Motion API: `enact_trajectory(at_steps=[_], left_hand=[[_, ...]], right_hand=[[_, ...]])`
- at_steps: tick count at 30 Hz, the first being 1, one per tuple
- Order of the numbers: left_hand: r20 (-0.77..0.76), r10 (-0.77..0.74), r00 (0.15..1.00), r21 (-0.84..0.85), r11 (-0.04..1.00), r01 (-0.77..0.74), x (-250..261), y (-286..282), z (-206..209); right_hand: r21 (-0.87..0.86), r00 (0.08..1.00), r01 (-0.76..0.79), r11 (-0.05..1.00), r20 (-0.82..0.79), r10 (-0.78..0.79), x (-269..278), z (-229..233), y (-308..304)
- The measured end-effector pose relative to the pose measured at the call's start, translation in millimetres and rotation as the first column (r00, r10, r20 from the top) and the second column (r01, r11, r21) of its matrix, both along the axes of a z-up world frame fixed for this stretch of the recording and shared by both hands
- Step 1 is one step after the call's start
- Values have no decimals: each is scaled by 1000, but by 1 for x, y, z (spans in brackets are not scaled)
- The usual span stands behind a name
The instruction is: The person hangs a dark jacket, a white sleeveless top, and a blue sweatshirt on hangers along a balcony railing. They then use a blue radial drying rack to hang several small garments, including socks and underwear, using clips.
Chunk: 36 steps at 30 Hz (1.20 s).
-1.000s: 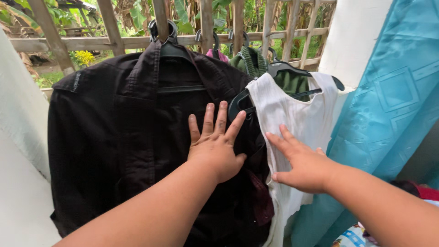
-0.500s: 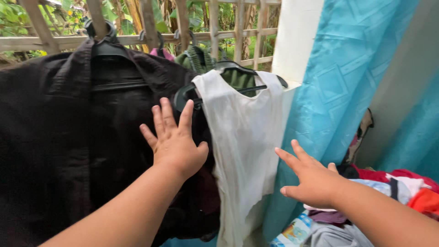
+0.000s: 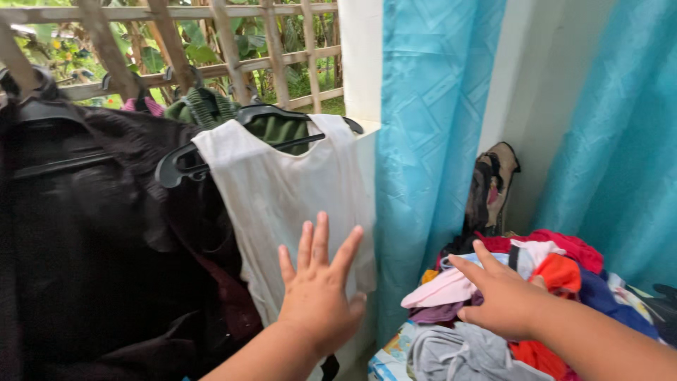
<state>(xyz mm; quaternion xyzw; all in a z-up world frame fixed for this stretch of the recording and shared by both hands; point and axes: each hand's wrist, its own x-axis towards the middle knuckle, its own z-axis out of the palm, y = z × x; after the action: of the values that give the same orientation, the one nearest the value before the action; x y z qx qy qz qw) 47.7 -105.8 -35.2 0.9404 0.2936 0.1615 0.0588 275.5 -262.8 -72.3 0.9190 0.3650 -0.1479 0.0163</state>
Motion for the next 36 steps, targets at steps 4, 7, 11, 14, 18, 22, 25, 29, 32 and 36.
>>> enact_trajectory(at_steps=[4, 7, 11, 14, 18, 22, 25, 29, 32, 36], left_hand=[[-148, -70, 986, -93, 994, 56, 21, -30, -12], [-195, -121, 973, -120, 988, 99, 38, -48, -18], [-272, -138, 952, -149, 984, 100, 61, -73, -23], [-332, -165, 929, -181, 977, 109, 75, -90, -26], [-379, -199, 904, -202, 971, 129, 90, -109, -33], [-383, -201, 902, -239, 964, 114, 99, -124, -43], [-418, -192, 888, -251, 964, 91, 98, -132, -50], [-458, -200, 866, -280, 957, 73, 102, -131, -51], [-452, -187, 872, -275, 959, 64, 110, -128, -51], [-428, -210, 879, -297, 951, 83, 118, -122, -49]], right_hand=[[-42, 1000, 17, 999, -1, -17, 30, -31, -43], [-139, 997, 35, 990, -61, -44, 43, -50, -71], [-160, 994, -43, 986, -107, 26, 55, -66, -100], [-80, 984, -88, 993, -161, 74, 60, -66, -117], [-185, 983, -63, 981, -183, 28, 58, -58, -128], [-132, 976, -86, 988, -209, 57, 67, -73, -137], [11, 960, -181, 983, -214, 179, 81, -90, -143], [46, 951, -201, 979, -233, 206, 91, -105, -150], [51, 950, -210, 976, -226, 216, 97, -114, -153], [80, 952, -240, 967, -174, 251, 98, -128, -150]])
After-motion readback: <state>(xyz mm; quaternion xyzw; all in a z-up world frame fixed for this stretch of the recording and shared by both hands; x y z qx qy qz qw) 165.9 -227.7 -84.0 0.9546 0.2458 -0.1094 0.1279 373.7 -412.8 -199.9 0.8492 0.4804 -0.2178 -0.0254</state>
